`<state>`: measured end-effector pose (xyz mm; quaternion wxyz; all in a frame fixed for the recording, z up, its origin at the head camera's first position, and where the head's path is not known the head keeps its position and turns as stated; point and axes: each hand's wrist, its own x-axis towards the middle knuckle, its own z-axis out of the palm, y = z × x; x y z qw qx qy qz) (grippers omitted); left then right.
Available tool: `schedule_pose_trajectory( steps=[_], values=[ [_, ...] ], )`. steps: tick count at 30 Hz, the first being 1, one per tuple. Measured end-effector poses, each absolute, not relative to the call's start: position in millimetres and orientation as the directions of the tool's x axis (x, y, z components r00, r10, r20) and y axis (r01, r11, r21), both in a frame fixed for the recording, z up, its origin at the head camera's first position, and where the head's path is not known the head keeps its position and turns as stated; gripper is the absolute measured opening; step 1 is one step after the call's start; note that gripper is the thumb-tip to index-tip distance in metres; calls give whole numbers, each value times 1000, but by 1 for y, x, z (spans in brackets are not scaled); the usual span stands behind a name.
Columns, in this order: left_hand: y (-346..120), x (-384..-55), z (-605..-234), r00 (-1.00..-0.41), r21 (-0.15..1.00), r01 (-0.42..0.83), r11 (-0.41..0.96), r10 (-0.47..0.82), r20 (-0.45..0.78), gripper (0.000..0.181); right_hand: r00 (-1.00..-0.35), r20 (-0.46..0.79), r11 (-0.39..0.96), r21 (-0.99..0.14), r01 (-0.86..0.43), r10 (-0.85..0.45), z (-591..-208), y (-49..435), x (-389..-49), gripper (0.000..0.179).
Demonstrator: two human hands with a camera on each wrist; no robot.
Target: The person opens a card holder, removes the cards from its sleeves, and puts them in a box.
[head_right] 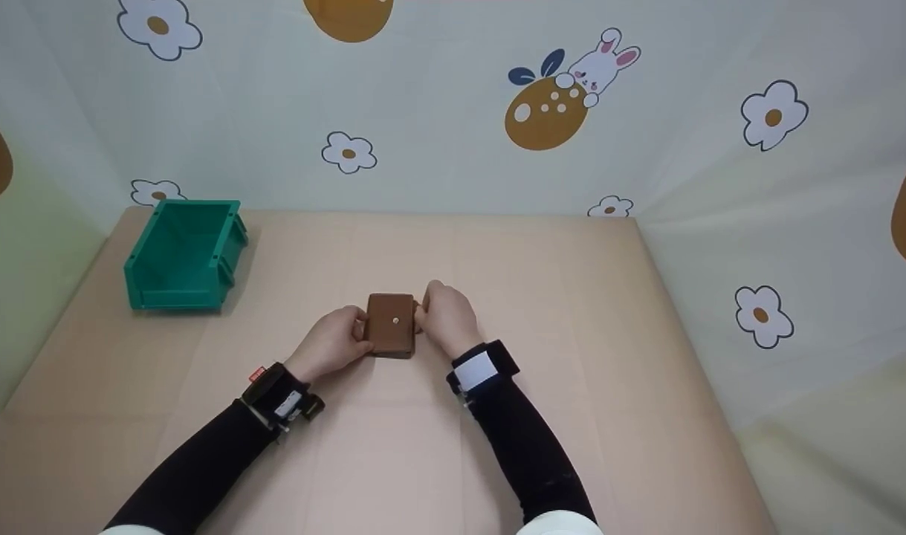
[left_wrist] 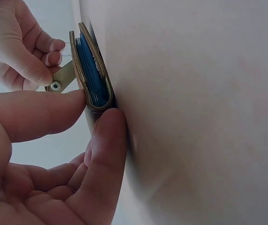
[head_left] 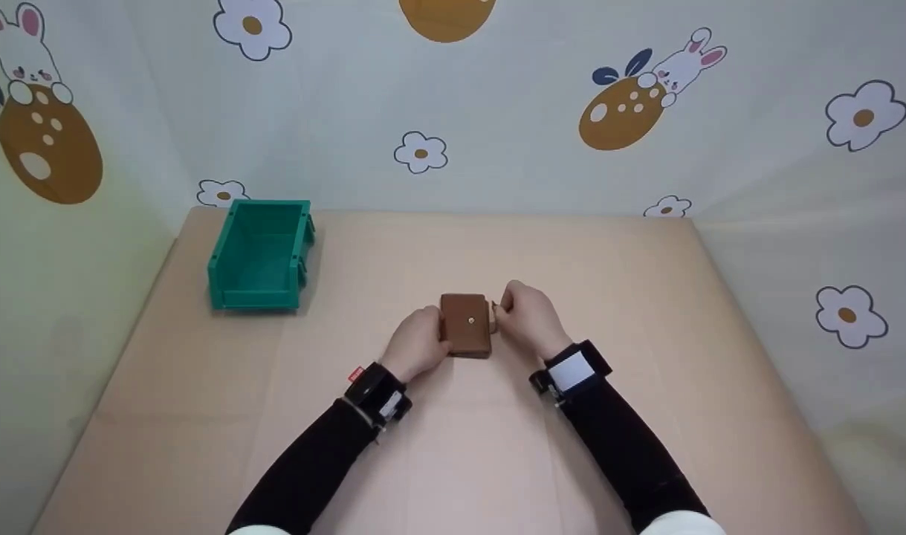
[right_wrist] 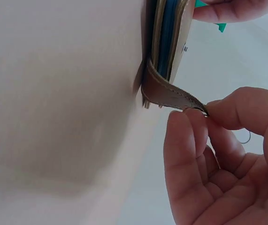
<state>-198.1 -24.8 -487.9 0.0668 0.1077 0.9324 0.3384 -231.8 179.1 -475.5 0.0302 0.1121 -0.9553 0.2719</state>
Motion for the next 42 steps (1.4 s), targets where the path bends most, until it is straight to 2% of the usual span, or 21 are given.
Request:
schedule_pose_trajectory(
  steps=[5,14,17,25,42],
  values=[
    [-25,-198,-488,-968,650,145,746,242,-62,27,-973,122,801,-554,-229,-195,-476,183,-233,10],
    [-25,-199,-490,-968,644,165,747,247,-37,28,-977,112,816,-537,-213,-181,-480,196,-232,5],
    [-25,-199,-490,-968,645,167,746,248,-36,27,-978,109,821,-532,-207,-176,-482,200,-232,8],
    [-25,-198,-489,-968,647,162,745,246,-42,27,-983,63,854,-488,-180,-171,-487,207,-230,14],
    [-24,-198,-486,-965,610,183,771,260,-39,29,-967,-75,907,-371,-201,-245,-483,206,-241,19]
  ],
)
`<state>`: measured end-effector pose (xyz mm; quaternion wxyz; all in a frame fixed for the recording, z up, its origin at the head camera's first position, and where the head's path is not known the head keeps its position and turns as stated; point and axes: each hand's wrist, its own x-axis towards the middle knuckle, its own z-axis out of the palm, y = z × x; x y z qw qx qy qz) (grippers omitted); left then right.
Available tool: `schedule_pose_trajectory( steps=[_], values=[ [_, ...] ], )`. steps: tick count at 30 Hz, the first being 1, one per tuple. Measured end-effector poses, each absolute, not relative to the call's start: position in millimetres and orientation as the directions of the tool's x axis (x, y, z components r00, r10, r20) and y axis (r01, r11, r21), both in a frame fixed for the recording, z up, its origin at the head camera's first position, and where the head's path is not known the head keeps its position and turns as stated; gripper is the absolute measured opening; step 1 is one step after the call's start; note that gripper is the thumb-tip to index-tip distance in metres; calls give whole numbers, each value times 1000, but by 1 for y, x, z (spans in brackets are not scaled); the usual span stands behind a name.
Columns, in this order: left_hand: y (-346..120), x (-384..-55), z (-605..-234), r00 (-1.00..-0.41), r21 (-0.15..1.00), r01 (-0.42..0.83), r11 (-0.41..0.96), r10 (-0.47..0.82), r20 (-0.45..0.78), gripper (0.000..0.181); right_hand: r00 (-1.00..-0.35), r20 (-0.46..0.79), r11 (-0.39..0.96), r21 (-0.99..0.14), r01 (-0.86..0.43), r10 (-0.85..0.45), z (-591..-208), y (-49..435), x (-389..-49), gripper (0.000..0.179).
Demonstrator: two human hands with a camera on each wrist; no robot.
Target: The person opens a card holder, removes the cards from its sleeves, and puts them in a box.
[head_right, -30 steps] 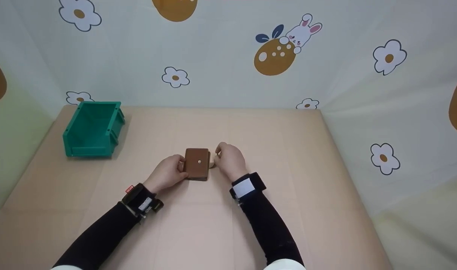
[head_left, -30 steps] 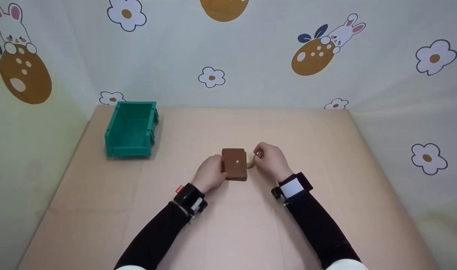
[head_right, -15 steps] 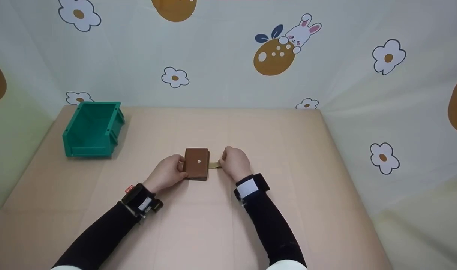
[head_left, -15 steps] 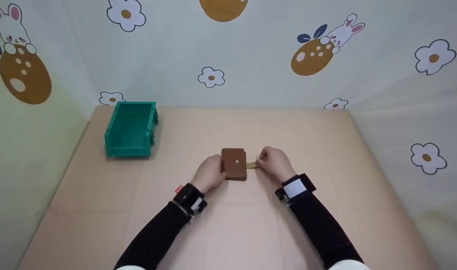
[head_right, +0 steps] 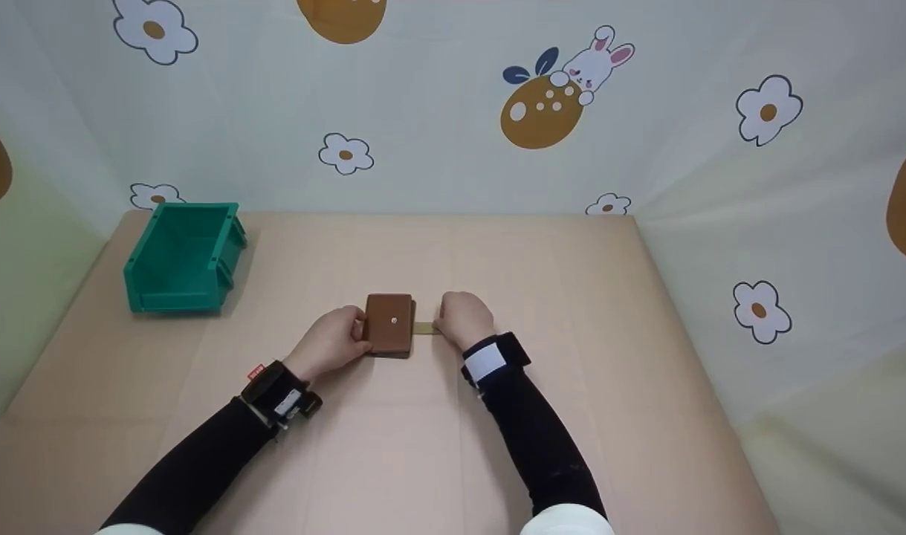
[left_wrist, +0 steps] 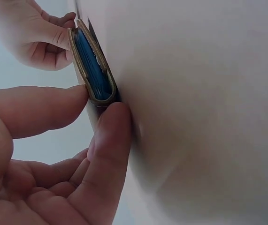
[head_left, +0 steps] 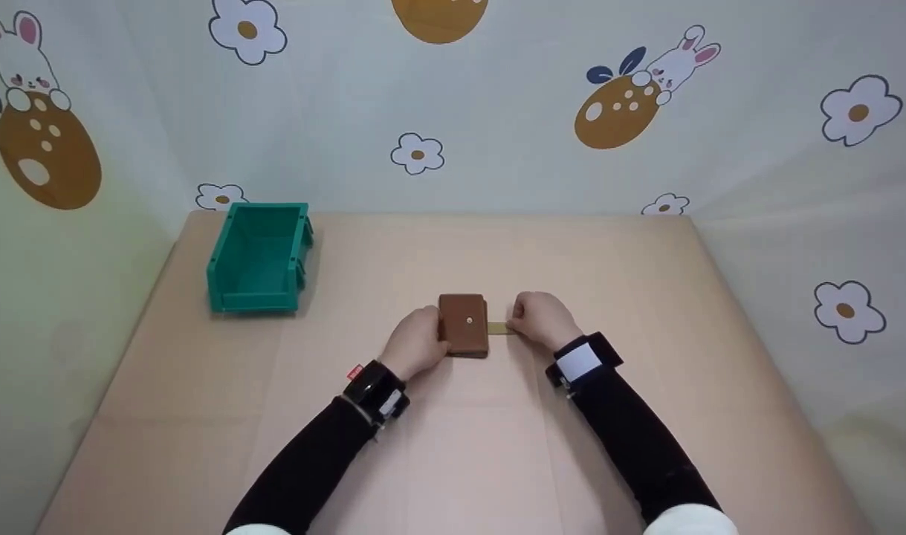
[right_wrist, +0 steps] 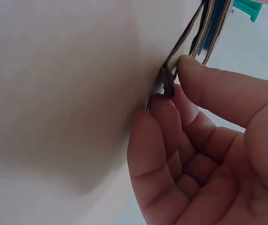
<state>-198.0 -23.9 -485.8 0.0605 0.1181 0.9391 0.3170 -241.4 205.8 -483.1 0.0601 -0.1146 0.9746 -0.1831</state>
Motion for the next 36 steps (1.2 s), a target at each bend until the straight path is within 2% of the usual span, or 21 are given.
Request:
schedule_pose_trajectory(
  steps=[10,17,22,29,36],
  values=[
    [-16,-205,-471,-958,489,206,847,276,-73,21,-964,-119,921,-341,-187,-240,-480,202,-244,17],
    [7,-210,-466,-967,350,245,904,256,15,13,-964,-134,921,-351,-169,-228,-479,203,-243,17],
    [23,-214,-464,-967,286,249,925,256,15,15,-965,-134,917,-364,-163,-224,-480,204,-242,16],
    [43,-217,-467,-963,229,266,936,266,32,7,-968,-113,916,-364,-169,-224,-481,206,-242,17],
    [56,-216,-472,-957,93,282,955,273,93,11,-969,-97,903,-393,-172,-227,-481,205,-241,15]
  ],
)
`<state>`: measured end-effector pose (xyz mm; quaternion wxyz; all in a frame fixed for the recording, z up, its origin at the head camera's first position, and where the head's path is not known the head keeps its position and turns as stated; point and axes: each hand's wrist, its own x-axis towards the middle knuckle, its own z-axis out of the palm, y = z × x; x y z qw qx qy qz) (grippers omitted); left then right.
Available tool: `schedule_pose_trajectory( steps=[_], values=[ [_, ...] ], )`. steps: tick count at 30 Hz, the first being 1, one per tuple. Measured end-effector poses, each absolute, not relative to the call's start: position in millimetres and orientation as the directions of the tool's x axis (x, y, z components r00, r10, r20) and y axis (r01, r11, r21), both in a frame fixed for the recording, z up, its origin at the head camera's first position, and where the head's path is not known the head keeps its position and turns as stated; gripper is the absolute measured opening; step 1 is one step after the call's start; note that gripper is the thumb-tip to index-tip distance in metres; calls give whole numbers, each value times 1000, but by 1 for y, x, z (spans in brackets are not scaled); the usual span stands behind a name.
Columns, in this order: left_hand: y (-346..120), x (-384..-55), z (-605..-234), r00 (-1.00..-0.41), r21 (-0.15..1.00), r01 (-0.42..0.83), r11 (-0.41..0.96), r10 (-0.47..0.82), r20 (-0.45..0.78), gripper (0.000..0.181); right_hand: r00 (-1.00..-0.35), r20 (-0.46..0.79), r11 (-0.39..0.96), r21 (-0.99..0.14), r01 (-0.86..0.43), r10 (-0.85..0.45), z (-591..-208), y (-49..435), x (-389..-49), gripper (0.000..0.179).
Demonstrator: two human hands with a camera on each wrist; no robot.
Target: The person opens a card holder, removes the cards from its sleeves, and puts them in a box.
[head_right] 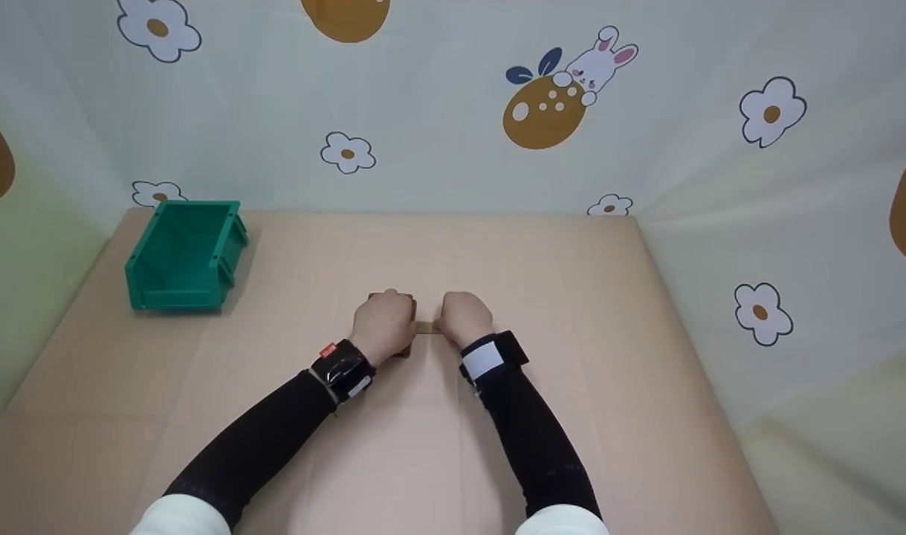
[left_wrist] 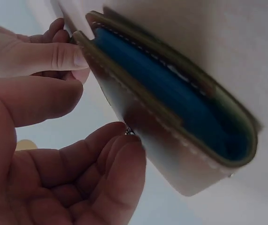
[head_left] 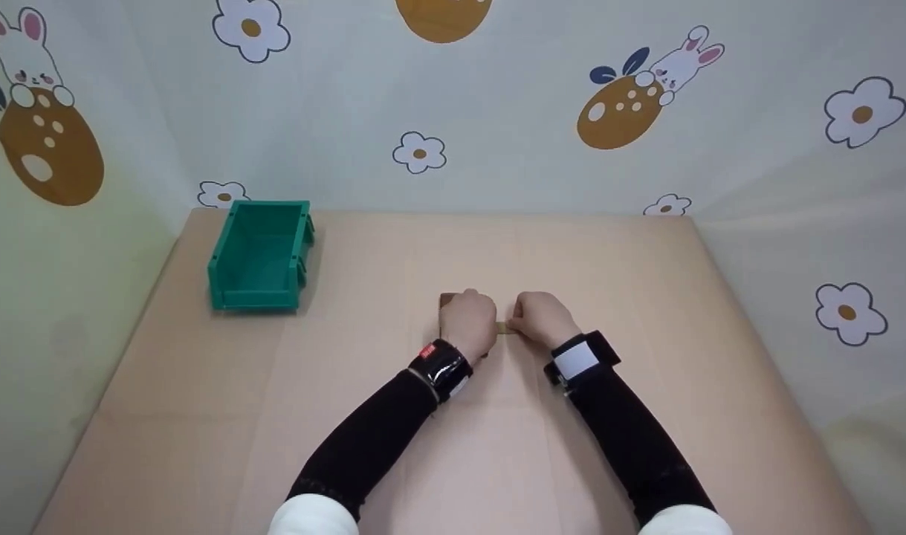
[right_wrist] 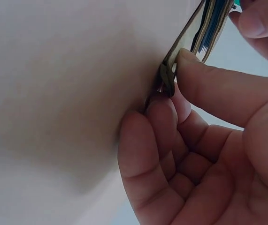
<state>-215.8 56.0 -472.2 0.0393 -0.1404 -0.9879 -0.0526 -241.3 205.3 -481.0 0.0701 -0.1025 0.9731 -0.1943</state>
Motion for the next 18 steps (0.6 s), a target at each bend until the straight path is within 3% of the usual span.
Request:
schedule_pose_trajectory(
  steps=[5,18],
  values=[
    [62,-216,-477,-960,32,259,965,254,113,11,-971,-96,900,-405,-163,-219,-481,205,-241,17],
    [61,-219,-478,-964,25,251,968,247,101,9,-968,-120,903,-400,-158,-222,-481,205,-242,14]
  ],
)
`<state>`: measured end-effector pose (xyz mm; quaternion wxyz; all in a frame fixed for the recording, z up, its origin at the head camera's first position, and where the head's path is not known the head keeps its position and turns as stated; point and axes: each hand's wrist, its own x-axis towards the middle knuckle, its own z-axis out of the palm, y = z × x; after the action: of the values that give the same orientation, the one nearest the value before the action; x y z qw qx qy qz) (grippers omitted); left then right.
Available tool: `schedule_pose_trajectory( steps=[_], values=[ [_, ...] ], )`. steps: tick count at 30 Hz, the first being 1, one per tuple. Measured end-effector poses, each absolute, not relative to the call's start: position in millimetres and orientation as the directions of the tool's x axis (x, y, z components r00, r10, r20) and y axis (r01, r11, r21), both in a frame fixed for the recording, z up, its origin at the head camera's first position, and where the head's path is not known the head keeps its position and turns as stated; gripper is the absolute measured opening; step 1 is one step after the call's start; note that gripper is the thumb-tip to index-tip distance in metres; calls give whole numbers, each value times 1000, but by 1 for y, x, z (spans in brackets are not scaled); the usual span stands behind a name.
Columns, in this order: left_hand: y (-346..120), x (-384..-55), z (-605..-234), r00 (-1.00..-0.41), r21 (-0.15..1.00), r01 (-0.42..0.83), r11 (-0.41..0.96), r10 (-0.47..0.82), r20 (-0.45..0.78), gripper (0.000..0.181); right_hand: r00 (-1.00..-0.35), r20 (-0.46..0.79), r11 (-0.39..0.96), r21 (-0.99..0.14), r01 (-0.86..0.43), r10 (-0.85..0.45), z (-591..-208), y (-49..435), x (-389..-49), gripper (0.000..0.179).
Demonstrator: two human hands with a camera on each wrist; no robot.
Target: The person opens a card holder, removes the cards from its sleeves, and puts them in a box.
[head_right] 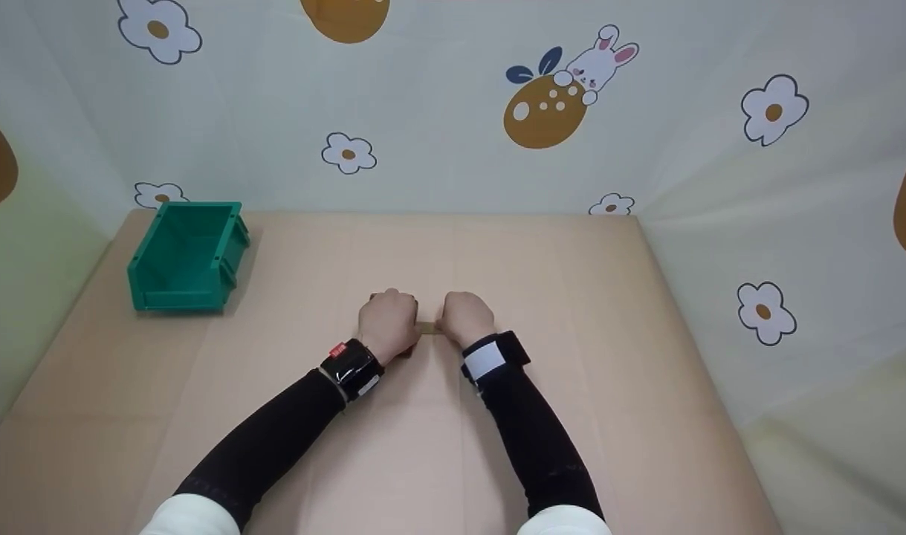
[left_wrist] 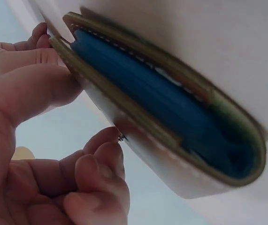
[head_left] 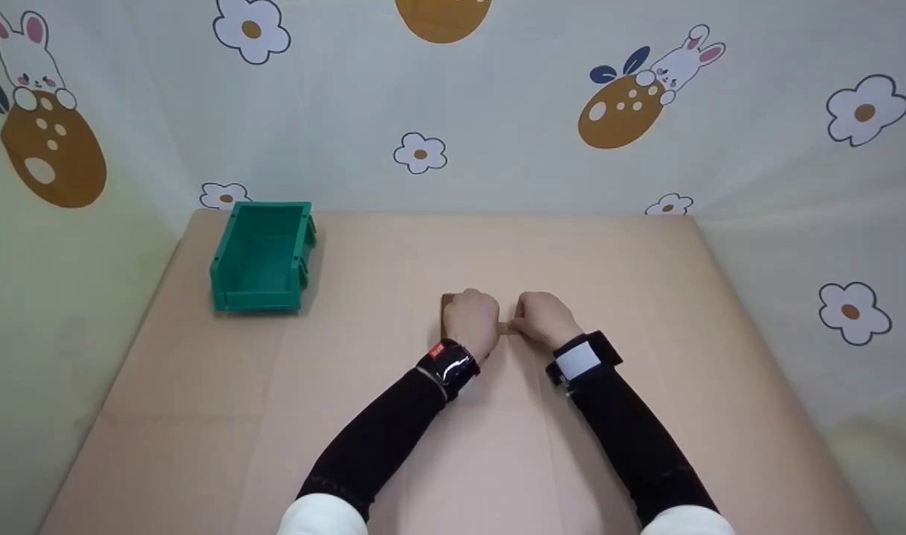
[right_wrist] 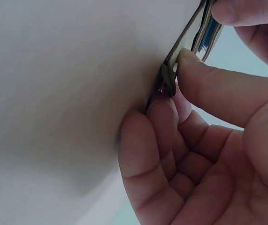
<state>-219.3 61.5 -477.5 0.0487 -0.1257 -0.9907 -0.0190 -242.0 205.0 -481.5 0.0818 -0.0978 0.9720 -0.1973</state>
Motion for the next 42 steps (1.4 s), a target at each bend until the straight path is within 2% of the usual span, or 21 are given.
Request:
schedule_pose_trajectory(
  steps=[22,26,32,38,42],
  values=[
    [58,-217,-458,-977,48,212,976,210,47,7,-968,-116,897,-415,-156,-222,-482,201,-243,20],
    [51,-218,-447,-982,130,186,974,186,18,5,-966,-123,900,-405,-158,-226,-482,202,-243,17],
    [30,-217,-433,-993,277,118,954,119,11,15,-968,-119,907,-389,-160,-222,-484,204,-245,19],
    [3,-214,-426,-1000,418,26,908,30,-2,15,-968,-116,912,-377,-163,-221,-485,204,-244,18],
    [-13,-213,-426,-999,477,-31,878,-22,-25,22,-970,-121,915,-374,-151,-209,-484,204,-244,19]
  ],
)
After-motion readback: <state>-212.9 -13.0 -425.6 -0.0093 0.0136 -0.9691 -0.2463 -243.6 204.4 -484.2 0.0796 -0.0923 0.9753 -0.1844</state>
